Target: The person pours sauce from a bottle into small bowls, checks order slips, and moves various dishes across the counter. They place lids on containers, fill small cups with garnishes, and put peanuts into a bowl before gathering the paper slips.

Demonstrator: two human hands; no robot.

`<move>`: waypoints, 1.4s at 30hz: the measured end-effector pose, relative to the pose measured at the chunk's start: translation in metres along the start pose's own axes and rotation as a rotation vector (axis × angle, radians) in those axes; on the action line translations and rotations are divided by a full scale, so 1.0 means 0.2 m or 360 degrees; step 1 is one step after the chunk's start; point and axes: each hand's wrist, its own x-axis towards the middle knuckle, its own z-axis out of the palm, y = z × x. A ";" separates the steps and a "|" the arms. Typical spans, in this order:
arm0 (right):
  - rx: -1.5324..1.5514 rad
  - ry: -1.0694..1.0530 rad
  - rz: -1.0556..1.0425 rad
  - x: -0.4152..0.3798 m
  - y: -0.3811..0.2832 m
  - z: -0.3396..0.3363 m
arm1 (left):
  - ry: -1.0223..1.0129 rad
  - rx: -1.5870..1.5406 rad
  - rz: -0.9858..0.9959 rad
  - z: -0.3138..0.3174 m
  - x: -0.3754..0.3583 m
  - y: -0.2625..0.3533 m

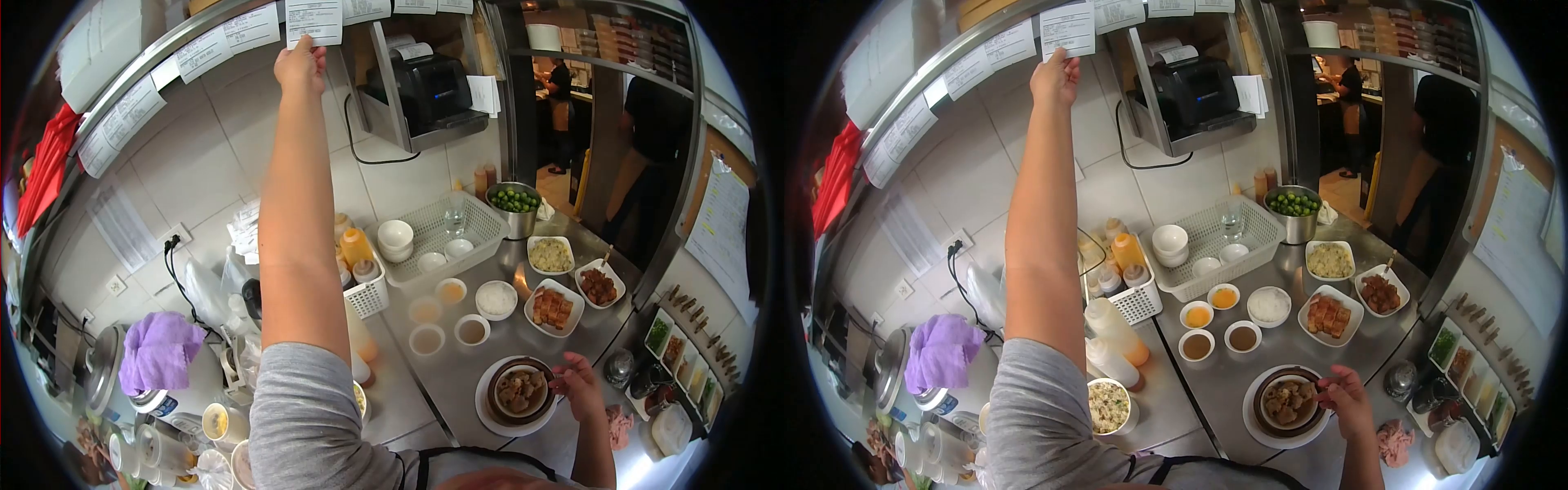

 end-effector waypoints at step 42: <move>-0.0431 0.0677 0.0127 -0.01 -0.10 -0.12 | 0.0634 0.2522 0.0506 -2.07 0.52 -0.43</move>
